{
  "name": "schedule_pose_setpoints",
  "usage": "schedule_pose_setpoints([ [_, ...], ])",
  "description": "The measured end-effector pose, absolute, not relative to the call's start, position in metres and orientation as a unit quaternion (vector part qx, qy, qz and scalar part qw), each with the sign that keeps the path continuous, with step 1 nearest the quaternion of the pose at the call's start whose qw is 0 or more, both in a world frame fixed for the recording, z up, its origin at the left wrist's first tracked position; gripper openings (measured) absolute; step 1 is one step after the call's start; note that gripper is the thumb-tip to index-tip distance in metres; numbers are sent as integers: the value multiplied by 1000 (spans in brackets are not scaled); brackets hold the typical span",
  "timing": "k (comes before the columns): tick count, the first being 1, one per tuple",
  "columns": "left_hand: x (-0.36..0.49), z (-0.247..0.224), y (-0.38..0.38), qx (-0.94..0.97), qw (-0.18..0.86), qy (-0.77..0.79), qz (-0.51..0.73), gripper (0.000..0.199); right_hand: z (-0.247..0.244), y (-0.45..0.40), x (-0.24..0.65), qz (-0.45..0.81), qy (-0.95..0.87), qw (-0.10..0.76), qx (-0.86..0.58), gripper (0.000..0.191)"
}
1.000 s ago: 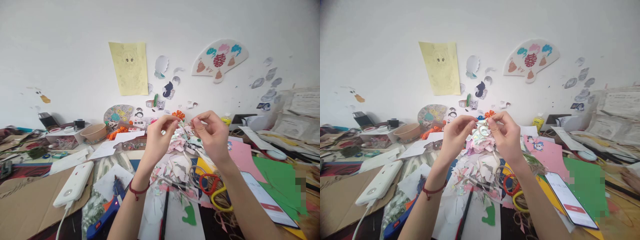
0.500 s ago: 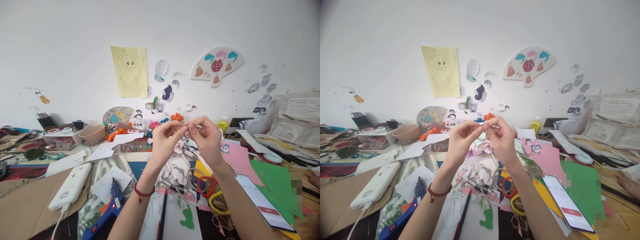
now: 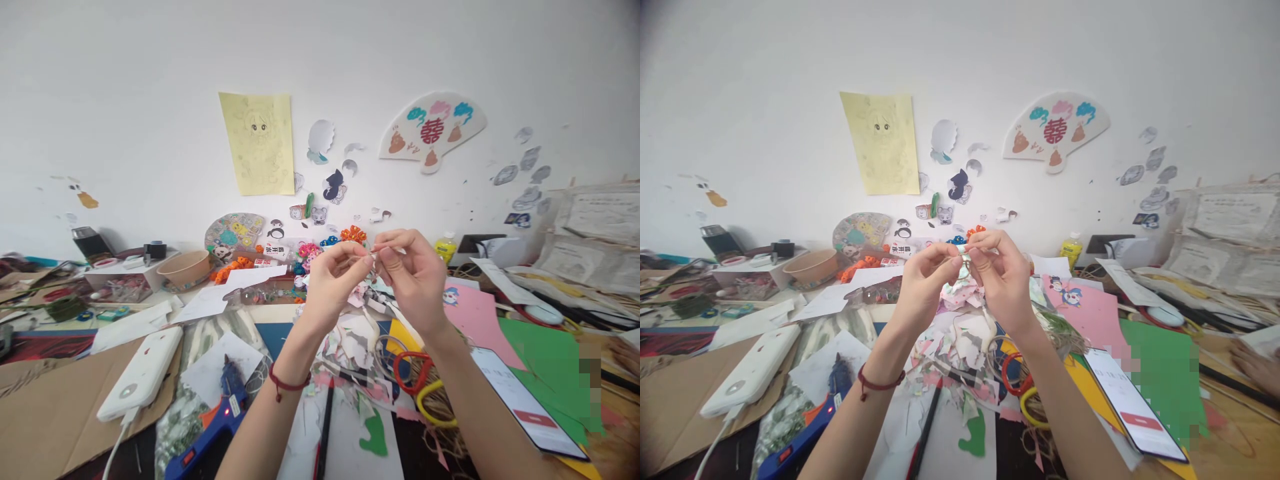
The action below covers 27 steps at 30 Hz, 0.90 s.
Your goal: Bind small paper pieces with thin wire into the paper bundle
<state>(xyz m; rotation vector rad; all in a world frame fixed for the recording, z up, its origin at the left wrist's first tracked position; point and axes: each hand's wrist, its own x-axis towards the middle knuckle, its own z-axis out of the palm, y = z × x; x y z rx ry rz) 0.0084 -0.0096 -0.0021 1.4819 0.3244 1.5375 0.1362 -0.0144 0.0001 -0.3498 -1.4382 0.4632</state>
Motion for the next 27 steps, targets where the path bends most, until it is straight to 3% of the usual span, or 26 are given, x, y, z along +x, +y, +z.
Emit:
schedule_pose_setpoints([
  [5,7,-2,-7,597,487,122,626,14,1,-15,138,213,-651,712,-152,9],
  [11,-8,4,-7,624,443,185,616,20,-1,-9,145,134,-651,720,-200,5],
  [17,-17,9,-10,670,374,246,592,24,-4,-11,144,93,-663,699,-252,6],
  [27,-29,14,-8,717,382,256,524,29,-4,-9,152,-7,-713,641,-283,9],
])
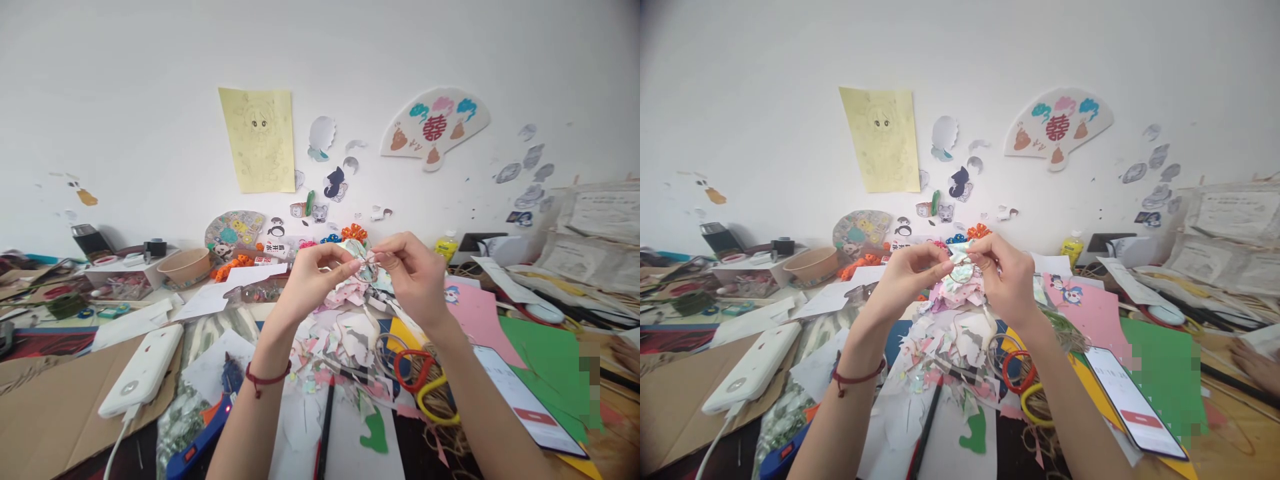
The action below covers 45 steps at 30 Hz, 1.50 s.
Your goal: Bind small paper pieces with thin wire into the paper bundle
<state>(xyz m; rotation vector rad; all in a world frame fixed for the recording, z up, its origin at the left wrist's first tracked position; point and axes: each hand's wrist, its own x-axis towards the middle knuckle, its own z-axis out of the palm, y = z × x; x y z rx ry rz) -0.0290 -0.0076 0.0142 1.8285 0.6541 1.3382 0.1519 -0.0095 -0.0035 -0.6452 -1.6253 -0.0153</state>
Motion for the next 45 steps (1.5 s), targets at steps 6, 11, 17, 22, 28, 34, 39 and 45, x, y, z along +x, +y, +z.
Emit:
schedule_pose_setpoints([
  [6,-33,14,-7,711,368,267,536,30,-3,-10,153,5,-725,630,-278,9],
  [11,-36,13,-5,719,331,289,538,34,-3,-10,154,6,-730,619,-292,10],
  [17,-36,12,-4,707,282,313,569,37,-3,-10,153,16,-728,613,-306,12],
  [22,-35,13,-5,699,258,311,590,35,-4,-9,153,19,-725,616,-308,12],
  [28,-35,12,-4,700,215,323,599,25,-5,-9,151,23,-716,625,-310,11],
  [34,-31,11,-5,700,173,333,608,18,-5,-10,149,27,-691,647,-322,13],
  [39,-27,10,-6,704,164,335,604,18,-4,-8,147,46,-676,662,-321,11],
  [45,-20,7,-5,700,145,348,606,16,-6,-6,143,65,-637,700,-316,16],
])
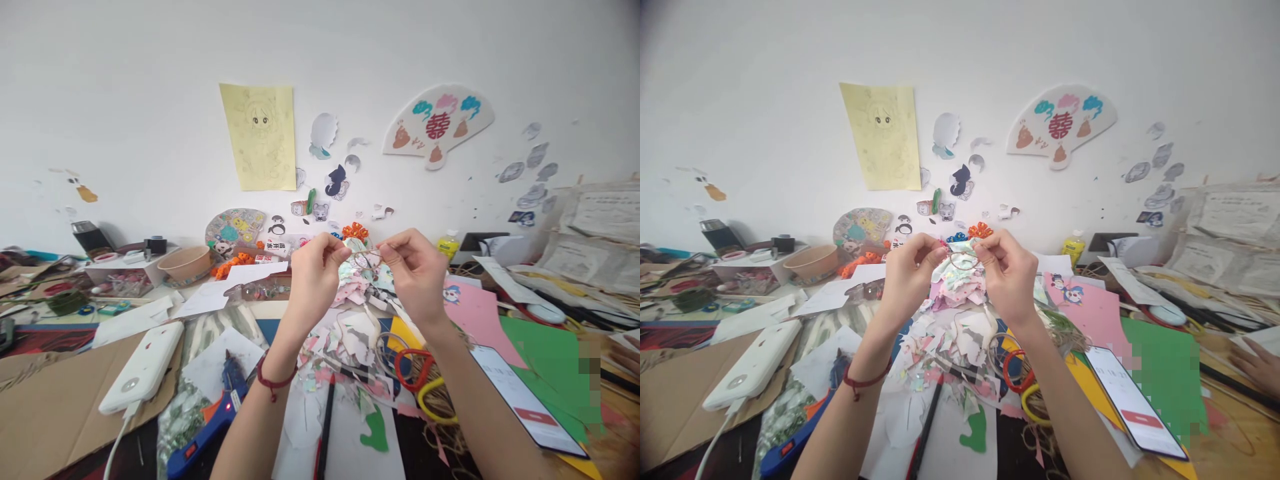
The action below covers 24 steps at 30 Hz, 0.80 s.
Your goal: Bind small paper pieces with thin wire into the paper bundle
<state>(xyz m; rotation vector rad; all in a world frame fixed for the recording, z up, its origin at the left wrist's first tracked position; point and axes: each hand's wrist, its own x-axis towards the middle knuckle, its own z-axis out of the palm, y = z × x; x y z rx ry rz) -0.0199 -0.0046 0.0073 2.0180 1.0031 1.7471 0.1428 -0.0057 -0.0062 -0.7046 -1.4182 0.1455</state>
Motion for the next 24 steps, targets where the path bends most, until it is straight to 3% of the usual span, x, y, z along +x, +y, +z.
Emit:
schedule_pose_setpoints([
  [5,-21,3,1,688,196,335,613,20,-6,-6,140,66,-633,702,-320,15],
  [11,-19,2,6,627,396,271,614,34,-7,-4,139,98,-650,684,-317,14],
  [24,8,-6,1,567,410,213,681,24,-13,-3,130,150,-652,662,-338,19],
])
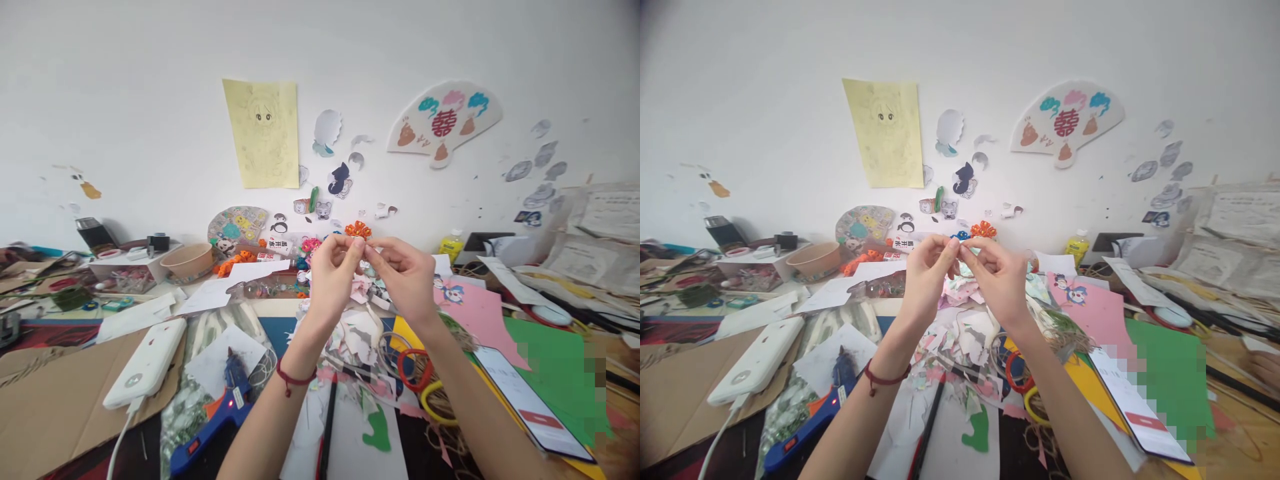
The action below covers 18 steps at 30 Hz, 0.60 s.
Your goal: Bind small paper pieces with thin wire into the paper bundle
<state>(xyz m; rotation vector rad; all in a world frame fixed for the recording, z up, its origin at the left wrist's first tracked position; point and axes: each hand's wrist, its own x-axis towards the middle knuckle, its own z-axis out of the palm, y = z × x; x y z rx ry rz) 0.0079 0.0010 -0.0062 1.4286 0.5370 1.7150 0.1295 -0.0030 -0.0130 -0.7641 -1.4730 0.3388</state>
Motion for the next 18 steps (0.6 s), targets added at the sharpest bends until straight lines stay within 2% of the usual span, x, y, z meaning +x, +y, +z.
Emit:
schedule_pose_setpoints([
  [6,16,-8,-3,509,465,167,705,26,-9,-8,130,157,-632,674,-349,25],
  [12,15,-9,1,496,451,152,726,30,-1,-9,141,288,-657,605,-346,34],
  [15,13,-9,3,515,432,154,724,30,0,-8,146,340,-653,594,-325,29],
  [18,9,-9,5,542,410,178,712,30,-1,-6,146,335,-642,615,-313,21],
])
